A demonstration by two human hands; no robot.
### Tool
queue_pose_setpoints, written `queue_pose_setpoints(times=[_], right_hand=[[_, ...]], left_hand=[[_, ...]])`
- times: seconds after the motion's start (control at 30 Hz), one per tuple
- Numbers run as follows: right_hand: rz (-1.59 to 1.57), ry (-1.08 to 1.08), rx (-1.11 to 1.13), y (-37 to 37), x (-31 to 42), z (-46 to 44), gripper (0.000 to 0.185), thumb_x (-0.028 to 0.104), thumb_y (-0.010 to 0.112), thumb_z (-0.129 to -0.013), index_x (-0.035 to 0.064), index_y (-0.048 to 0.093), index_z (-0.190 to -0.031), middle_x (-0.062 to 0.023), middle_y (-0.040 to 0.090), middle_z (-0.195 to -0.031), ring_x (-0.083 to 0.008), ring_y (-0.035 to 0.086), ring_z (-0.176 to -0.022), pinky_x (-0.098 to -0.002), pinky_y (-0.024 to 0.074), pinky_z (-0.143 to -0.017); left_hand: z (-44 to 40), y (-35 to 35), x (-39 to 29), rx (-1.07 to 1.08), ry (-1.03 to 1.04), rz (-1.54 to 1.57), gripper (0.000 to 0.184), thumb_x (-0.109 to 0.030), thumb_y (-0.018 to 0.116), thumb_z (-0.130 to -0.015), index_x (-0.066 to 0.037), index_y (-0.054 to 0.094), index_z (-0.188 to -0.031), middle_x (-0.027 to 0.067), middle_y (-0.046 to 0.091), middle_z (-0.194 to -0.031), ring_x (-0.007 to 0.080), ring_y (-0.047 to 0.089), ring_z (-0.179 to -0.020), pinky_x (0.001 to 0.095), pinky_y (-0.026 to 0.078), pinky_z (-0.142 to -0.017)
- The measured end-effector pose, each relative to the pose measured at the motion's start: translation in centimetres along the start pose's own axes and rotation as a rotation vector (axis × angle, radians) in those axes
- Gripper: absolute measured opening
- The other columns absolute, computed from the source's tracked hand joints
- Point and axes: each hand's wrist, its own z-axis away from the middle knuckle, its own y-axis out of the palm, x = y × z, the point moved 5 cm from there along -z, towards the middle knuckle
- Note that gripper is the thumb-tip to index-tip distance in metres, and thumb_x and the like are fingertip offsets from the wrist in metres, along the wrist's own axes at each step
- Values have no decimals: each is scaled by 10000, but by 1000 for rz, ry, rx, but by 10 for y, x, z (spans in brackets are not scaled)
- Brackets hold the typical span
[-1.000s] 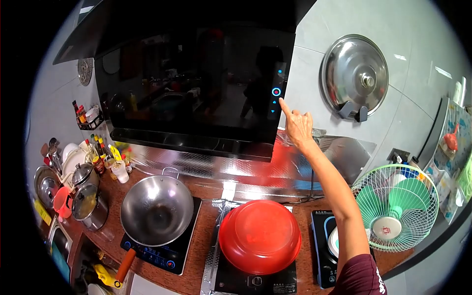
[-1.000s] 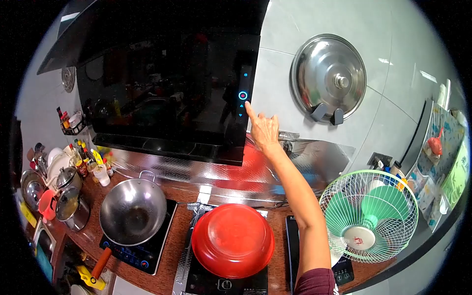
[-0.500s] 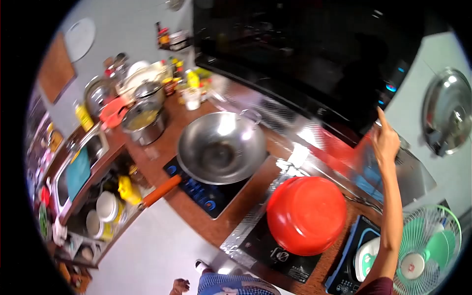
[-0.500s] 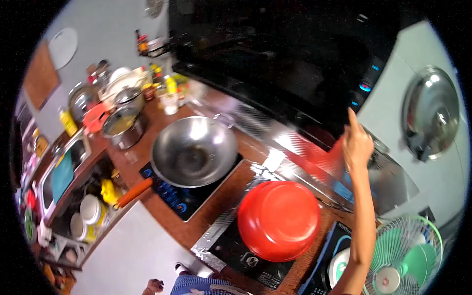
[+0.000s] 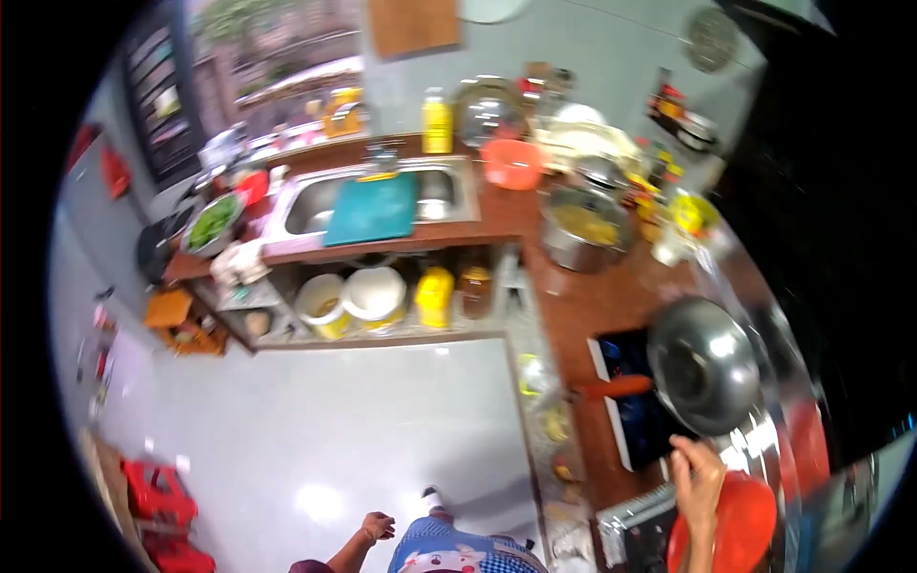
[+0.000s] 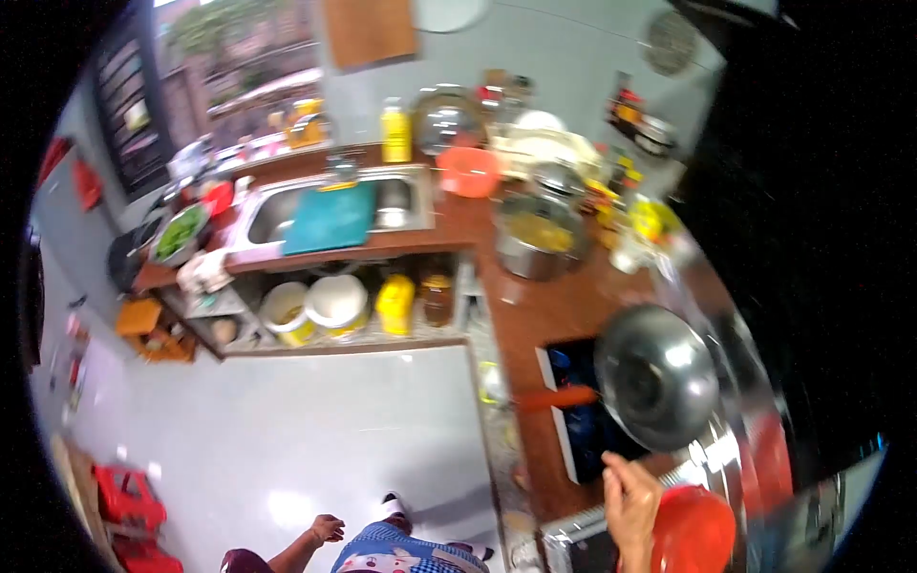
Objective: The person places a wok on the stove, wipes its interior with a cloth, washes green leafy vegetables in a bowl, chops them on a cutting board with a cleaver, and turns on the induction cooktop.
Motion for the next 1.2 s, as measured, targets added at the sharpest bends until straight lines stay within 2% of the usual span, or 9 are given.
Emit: queue_pose_setpoints(times=[0.07,0.1,0.27,0.43,0.57,0.83,0.93,1.07,1.2], right_hand=[[-84,-13,186,65,33,-14,173,39,545,-777,15,624,-928,-164,578,-706,-321,585,-649,-357,467,-584],[-130,-145,151,94,67,-22,139,-2,559,-735,-18,621,-858,-152,586,-688,-264,567,-580,-307,429,-528],[-256,-259,475,235,135,-25,170,47,577,-744,14,635,-900,-152,614,-773,-304,594,-686,-347,476,-620],[-329,-359,681,319,188,-31,199,106,593,-759,67,625,-951,-146,614,-810,-321,594,-753,-367,480,-653],[-282,-291,856,363,200,-51,204,179,540,-819,92,608,-991,-125,596,-833,-337,584,-743,-396,477,-636],[-334,-339,873,448,197,-149,198,157,532,-816,76,601,-983,-147,583,-826,-344,568,-744,-402,463,-649],[-281,-372,927,479,207,-201,204,159,524,-819,74,598,-989,-156,586,-846,-353,565,-775,-414,461,-675],[-251,-414,856,515,214,-268,206,119,563,-782,78,608,-978,-148,595,-859,-348,567,-777,-396,466,-671],[-206,-488,884,548,236,-315,196,118,567,-779,71,604,-965,-135,593,-852,-337,567,-777,-397,462,-667]], left_hand=[[-7,-30,18,-65,-32,95,186,-163,593,-772,12,582,-835,140,621,-697,217,617,-540,304,497,-457],[-11,-44,26,-92,-54,146,184,-159,595,-771,14,581,-831,143,621,-698,219,617,-542,305,496,-451],[-25,-110,58,-284,-145,421,151,-116,589,-761,25,578,-815,147,613,-663,226,607,-507,313,482,-408],[-44,-133,67,-379,-159,561,105,-82,573,-753,14,573,-794,137,610,-642,217,601,-494,310,483,-398],[-70,-121,42,-333,-201,628,90,-78,582,-746,5,561,-774,131,611,-637,218,600,-494,312,482,-392],[-124,-127,-68,-375,-182,710,250,-79,551,-791,-7,433,-999,173,592,-754,249,604,-525,340,484,-411],[-138,-154,-115,-495,-147,746,257,-63,547,-786,-39,404,-998,166,584,-740,258,598,-525,344,476,-403],[-154,-212,-195,-723,157,1065,315,-11,526,-763,-76,364,-1025,107,510,-671,166,495,-480,270,399,-381],[-116,-281,-298,-817,434,1144,348,-117,558,-818,-55,359,-1096,96,546,-835,151,549,-650,266,467,-528]])
